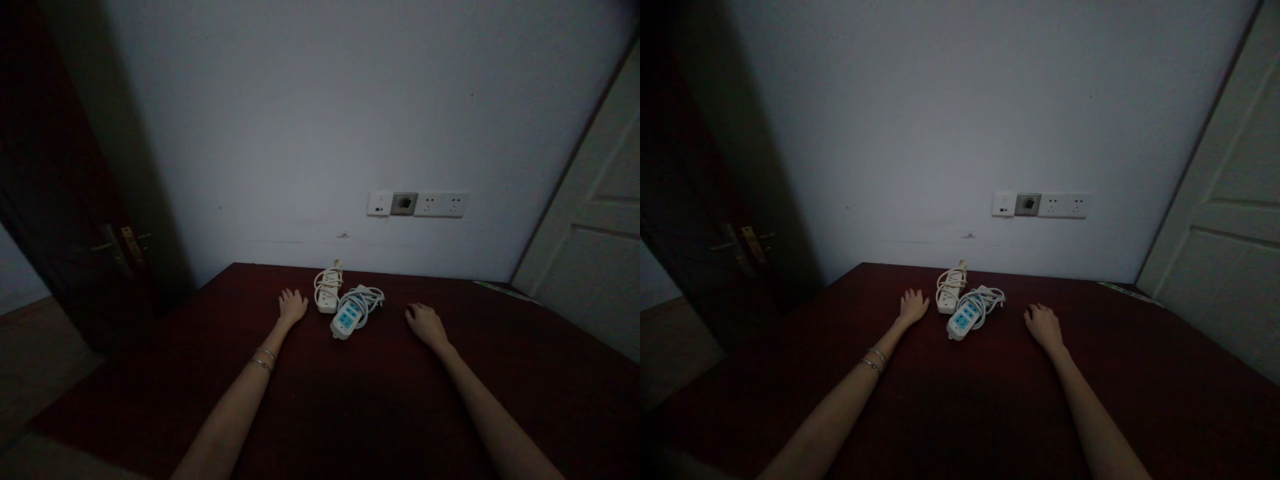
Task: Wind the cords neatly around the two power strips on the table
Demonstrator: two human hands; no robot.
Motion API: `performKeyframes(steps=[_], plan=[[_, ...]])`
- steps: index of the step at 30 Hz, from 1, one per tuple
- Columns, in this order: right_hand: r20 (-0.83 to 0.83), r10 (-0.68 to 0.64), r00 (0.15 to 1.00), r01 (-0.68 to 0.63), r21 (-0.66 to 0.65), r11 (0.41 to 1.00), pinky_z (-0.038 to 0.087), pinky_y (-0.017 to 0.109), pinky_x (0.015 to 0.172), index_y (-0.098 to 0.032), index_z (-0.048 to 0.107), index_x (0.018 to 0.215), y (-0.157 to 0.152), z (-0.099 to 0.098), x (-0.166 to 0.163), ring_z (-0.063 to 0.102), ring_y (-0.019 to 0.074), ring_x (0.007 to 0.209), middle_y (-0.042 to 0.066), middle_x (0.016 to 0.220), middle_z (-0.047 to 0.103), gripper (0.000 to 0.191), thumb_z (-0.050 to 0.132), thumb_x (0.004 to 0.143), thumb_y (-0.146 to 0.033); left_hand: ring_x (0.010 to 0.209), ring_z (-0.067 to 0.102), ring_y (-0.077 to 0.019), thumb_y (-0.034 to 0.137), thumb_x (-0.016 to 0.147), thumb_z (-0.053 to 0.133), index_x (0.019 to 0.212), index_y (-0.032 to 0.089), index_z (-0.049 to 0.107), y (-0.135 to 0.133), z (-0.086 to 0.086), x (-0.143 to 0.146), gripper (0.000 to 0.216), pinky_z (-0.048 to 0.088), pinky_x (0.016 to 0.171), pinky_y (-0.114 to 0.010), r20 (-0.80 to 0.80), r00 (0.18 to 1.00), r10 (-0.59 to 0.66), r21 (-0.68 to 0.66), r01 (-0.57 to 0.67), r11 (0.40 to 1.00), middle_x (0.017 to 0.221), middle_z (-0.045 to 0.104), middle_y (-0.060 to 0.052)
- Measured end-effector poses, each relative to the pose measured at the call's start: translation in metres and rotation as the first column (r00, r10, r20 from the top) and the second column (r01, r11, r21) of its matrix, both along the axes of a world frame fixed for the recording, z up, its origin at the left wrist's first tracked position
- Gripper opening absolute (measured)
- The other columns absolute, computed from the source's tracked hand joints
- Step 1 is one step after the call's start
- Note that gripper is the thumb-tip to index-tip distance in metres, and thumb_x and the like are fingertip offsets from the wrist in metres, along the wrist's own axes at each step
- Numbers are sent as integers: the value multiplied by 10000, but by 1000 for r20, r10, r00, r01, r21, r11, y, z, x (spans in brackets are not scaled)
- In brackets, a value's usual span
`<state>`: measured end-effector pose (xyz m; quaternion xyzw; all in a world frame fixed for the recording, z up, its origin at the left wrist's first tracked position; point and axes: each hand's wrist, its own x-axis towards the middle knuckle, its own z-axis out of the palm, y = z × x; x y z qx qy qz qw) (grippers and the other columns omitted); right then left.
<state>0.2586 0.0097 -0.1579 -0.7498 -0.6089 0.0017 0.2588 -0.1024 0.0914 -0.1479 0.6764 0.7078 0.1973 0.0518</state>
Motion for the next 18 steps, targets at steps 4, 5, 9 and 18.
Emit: performKeyframes(steps=[4, 5, 9, 18], plan=[[118, 12, 993, -11, -10, 1000, 350, 360, 977, -115, 627, 1095, 0, -4, 1, 483, 263, 1169, 171, 1197, 570, 352, 418, 845, -248, 1330, 231, -340, 390, 842, 384, 1208, 100, 465, -1, 0, 0, 474, 183, 1036, -485, -71, 997, 2, 1, -1, 1000, 1391, 341, -237], [144, 15, 989, -13, -13, 1000, 350, 362, 979, -105, 624, 1104, 0, -5, 2, 477, 266, 1175, 176, 1197, 570, 363, 408, 850, -250, 1328, 236, -338, 392, 843, 381, 1207, 101, 467, -1, 0, -1, 473, 187, 1036, -483, -84, 996, -1, 2, 1, 1000, 1388, 348, -233], [217, 17, 976, -11, -28, 1000, 343, 368, 989, -65, 598, 1148, 1, -10, 3, 455, 278, 1199, 198, 1213, 556, 404, 378, 865, -249, 1319, 259, -334, 396, 845, 375, 1205, 93, 472, -3, 2, -2, 480, 197, 1034, -475, -119, 993, -10, -2, 10, 1000, 1376, 363, -238], [272, 26, 962, -15, -43, 999, 338, 362, 995, -46, 568, 1189, 2, -15, 6, 443, 273, 1216, 205, 1242, 534, 432, 351, 877, -252, 1322, 263, -320, 377, 862, 342, 1265, 82, 435, -7, -1, -8, 508, 205, 1045, -434, -143, 988, -57, 0, 58, 998, 1385, 351, -233]])
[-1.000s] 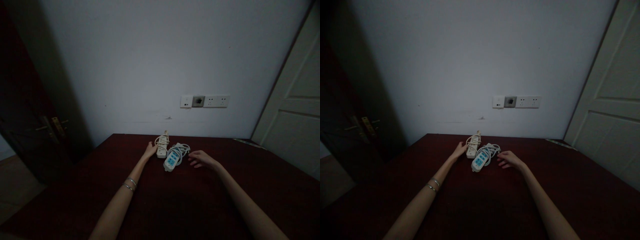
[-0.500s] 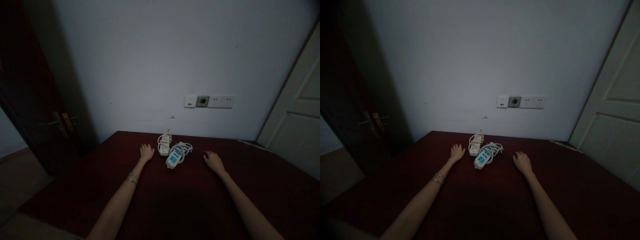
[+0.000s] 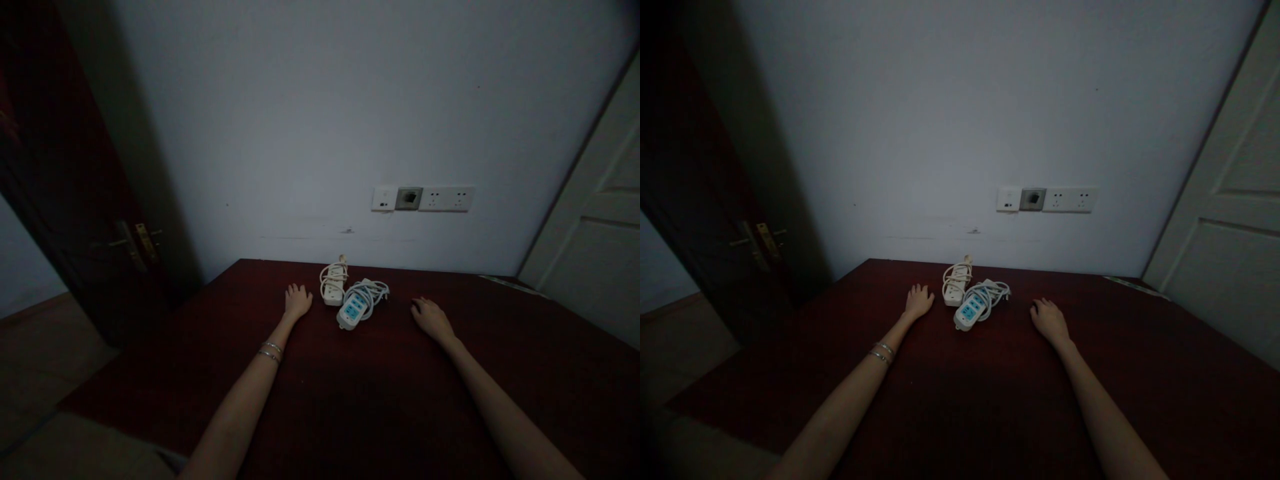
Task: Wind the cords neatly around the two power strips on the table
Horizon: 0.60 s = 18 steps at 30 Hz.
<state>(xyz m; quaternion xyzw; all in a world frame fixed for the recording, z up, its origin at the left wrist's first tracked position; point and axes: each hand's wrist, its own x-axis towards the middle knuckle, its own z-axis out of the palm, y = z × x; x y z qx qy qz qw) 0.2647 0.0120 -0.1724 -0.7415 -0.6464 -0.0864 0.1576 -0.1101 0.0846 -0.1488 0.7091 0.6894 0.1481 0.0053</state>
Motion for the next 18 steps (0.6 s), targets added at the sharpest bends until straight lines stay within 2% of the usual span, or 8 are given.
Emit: performKeyframes(steps=[18], plan=[[-33, 14, 999, -13, 31, 999, 312, 359, 1019, -43, 585, 1167, -1, -1, -1, 457, 269, 1206, 204, 1228, 547, 414, 375, 862, -227, 1310, 283, -325, 363, 866, 362, 1262, 69, 455, 0, -1, 0, 502, 221, 1041, -441, -1, 1000, 2, 19, -2, 1000, 1380, 361, -232]])
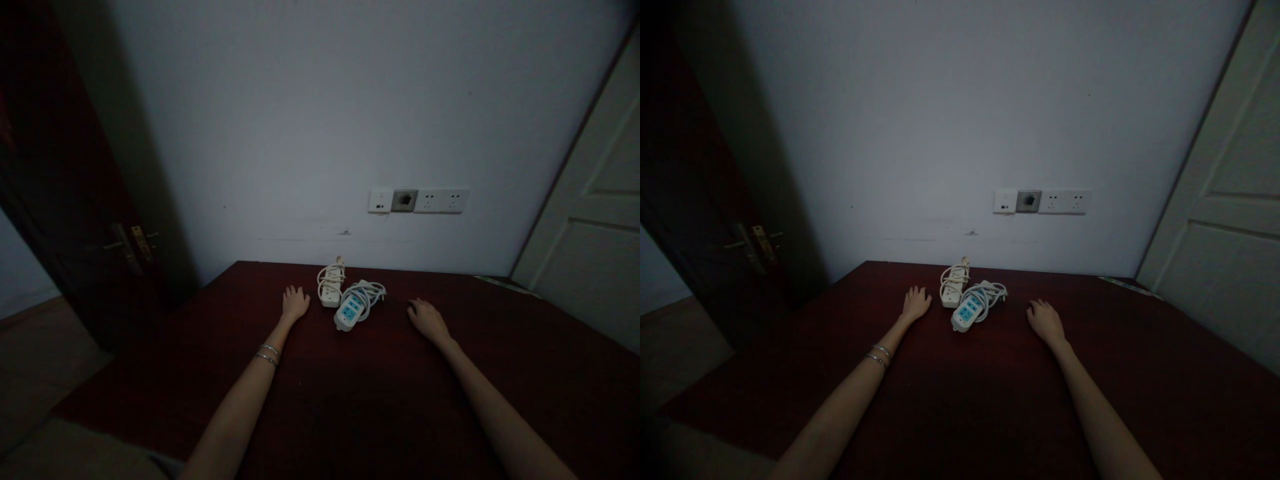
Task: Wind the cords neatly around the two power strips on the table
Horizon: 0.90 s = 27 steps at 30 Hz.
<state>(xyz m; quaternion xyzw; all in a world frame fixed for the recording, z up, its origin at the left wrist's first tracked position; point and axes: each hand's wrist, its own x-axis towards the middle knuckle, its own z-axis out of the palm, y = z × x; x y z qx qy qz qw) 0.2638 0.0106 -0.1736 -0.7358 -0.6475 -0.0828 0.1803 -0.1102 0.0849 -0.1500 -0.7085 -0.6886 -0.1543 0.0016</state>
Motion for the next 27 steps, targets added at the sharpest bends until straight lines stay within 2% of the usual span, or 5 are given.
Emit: performKeyframes(steps=[8, 15, 19, 22, 27], plan=[[-150, 0, 989, 3, 20, 1000, 295, 380, 1031, -57, 613, 1123, -6, 9, -7, 430, 286, 1226, 204, 1233, 542, 377, 414, 835, -199, 1260, 374, -299, 348, 886, 322, 1186, 56, 515, -3, 11, 2, 461, 277, 1010, -415, 120, 992, 39, -16, -38, 999, 1320, 449, -221], [-450, -60, 891, 65, -4, 998, 331, 430, 1000, -89, 603, 1093, -5, 37, -20, 490, 311, 1159, 205, 1210, 550, 346, 437, 813, -204, 1028, 572, -218, 282, 850, 381, 1060, 118, 599, -1, 59, 12, 345, 417, 835, -291, 294, 956, -14, 29, 6, 1000, 1099, 621, -155], [-688, -85, 721, -2, -125, 992, 502, 385, 794, -134, 608, 1001, 1, 57, -41, 652, 247, 870, 162, 969, 664, 270, 448, 831, -269, 853, 614, -139, 238, 793, 471, 952, 159, 655, -14, 82, 35, 256, 429, 748, -211, 347, 901, -259, 60, 254, 965, 933, 681, -59], [-835, -113, 539, -151, -227, 962, 550, 321, 582, -128, 595, 941, 3, 65, -62, 660, 180, 609, 109, 764, 682, 247, 498, 825, -324, 752, 612, -129, 303, 760, 527, 905, 170, 673, -31, 88, 52, 245, 437, 673, -198, 334, 818, -469, 22, 491, 871, 827, 683, -20], [-932, -178, 316, -273, -269, 924, 555, 305, 517, -119, 568, 887, -1, 69, -86, 633, 153, 527, 73, 675, 641, 241, 582, 795, -341, 716, 623, -158, 352, 743, 557, 779, 149, 648, -49, 86, 65, 226, 452, 630, -217, 198, 896, -397, -30, 411, 911, 758, 671, -62]])
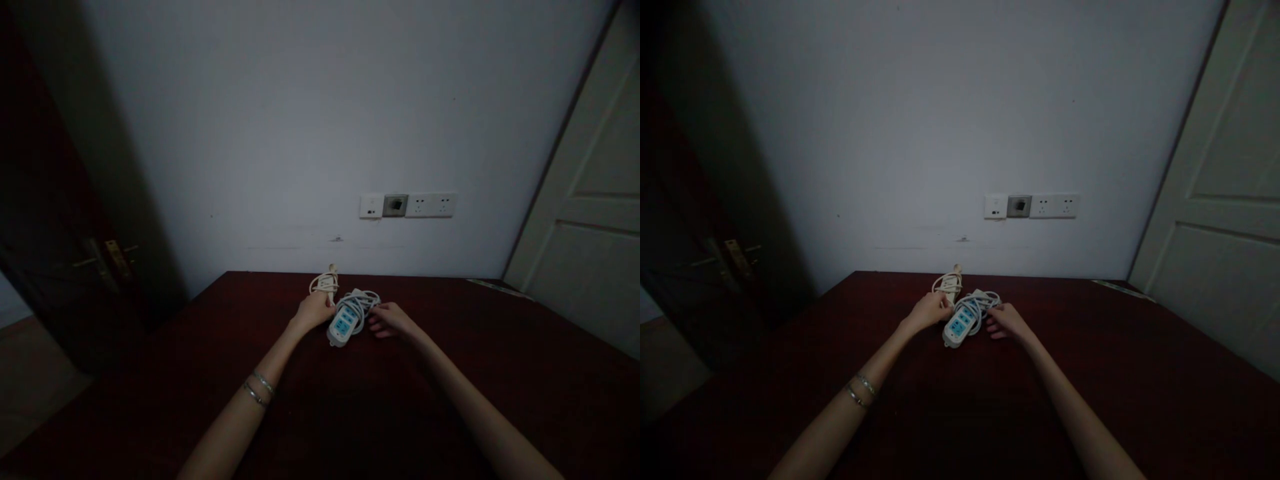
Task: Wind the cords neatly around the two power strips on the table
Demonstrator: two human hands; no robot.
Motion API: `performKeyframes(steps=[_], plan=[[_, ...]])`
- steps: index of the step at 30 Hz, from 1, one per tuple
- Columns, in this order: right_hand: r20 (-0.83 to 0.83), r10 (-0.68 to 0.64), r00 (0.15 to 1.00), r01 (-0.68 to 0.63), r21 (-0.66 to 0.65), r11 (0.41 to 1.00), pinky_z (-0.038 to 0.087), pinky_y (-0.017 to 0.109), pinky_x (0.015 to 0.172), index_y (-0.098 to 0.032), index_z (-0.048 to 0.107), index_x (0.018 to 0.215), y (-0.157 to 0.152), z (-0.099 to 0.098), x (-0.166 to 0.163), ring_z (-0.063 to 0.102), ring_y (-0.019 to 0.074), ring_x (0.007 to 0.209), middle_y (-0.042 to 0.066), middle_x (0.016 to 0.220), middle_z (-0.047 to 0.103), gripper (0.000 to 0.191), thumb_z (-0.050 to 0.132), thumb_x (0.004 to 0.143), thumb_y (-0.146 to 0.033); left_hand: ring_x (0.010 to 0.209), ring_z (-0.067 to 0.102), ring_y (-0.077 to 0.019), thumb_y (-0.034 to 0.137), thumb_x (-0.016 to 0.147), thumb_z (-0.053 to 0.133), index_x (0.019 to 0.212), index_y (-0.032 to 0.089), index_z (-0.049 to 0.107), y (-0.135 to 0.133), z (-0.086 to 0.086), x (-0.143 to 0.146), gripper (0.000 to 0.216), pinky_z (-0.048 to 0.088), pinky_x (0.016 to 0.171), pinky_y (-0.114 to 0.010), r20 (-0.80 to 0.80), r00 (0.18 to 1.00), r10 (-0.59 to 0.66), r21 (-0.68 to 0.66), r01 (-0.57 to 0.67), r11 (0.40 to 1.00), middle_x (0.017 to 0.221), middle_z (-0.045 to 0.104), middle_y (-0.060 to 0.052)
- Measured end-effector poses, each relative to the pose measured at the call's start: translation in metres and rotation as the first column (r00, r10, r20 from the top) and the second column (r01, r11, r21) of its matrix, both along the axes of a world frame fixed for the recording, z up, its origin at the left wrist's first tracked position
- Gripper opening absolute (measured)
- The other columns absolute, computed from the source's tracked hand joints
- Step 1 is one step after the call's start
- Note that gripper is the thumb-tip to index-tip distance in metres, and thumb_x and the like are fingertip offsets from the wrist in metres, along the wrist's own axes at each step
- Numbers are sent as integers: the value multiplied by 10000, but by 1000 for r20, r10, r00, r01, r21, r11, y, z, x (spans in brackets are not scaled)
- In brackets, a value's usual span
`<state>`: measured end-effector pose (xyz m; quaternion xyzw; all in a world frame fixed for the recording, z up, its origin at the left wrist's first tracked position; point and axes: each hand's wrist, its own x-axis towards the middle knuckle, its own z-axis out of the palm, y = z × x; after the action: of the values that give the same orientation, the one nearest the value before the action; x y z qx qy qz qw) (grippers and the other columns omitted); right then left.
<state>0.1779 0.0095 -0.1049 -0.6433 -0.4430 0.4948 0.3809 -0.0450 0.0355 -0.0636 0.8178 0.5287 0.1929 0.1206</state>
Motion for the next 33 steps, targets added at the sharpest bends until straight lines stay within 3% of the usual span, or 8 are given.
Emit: performKeyframes(steps=[3, 7, 12, 23, 33], plan=[[-101, -9, 995, 6, -32, 999, 559, 309, 534, -104, 541, 914, -3, 1, -6, 634, 157, 530, 62, 654, 618, 240, 570, 815, -321, 575, 621, -150, 394, 766, 542, 711, 131, 606, -2, -2, -1, 276, 471, 542, -224, 8, 1000, -1, -177, 2, 984, 636, 646, -64], [-231, -2, 973, -10, -53, 999, 566, 308, 605, -93, 533, 952, -8, 2, -11, 647, 156, 570, 59, 660, 617, 240, 558, 832, -299, 421, 579, -127, 431, 777, 547, 653, 111, 551, 1, -7, -5, 343, 492, 463, -241, 96, 993, -62, -534, 104, 839, 517, 605, -48], [-355, 1, 935, -24, -63, 998, 564, 305, 655, -91, 532, 989, -12, 1, -14, 655, 150, 591, 78, 708, 642, 257, 562, 834, -293, 436, 606, -156, 493, 797, 522, 659, 97, 567, 3, -13, -8, 421, 519, 488, -272, 122, 989, -82, -696, 144, 704, 458, 594, -57], [-454, 12, 891, -34, -40, 999, 557, 351, 656, -137, 553, 978, -10, -8, -16, 664, 163, 612, 70, 791, 663, 400, 686, 712, -406, 422, 577, -130, 523, 769, 554, 669, 93, 599, 11, -29, -8, 444, 505, 470, -253, 257, 963, -84, -758, 254, 600, 459, 590, -42], [-423, -74, 903, 109, 61, 992, 539, 341, 635, -142, 564, 881, -17, 5, -28, 638, 152, 672, 77, 855, 665, 311, 715, 670, -313, 417, 526, -100, 449, 782, 567, 686, 99, 538, 3, -29, 0, 365, 503, 450, -254, 295, 947, -125, -681, 300, 668, 481, 541, 3]])
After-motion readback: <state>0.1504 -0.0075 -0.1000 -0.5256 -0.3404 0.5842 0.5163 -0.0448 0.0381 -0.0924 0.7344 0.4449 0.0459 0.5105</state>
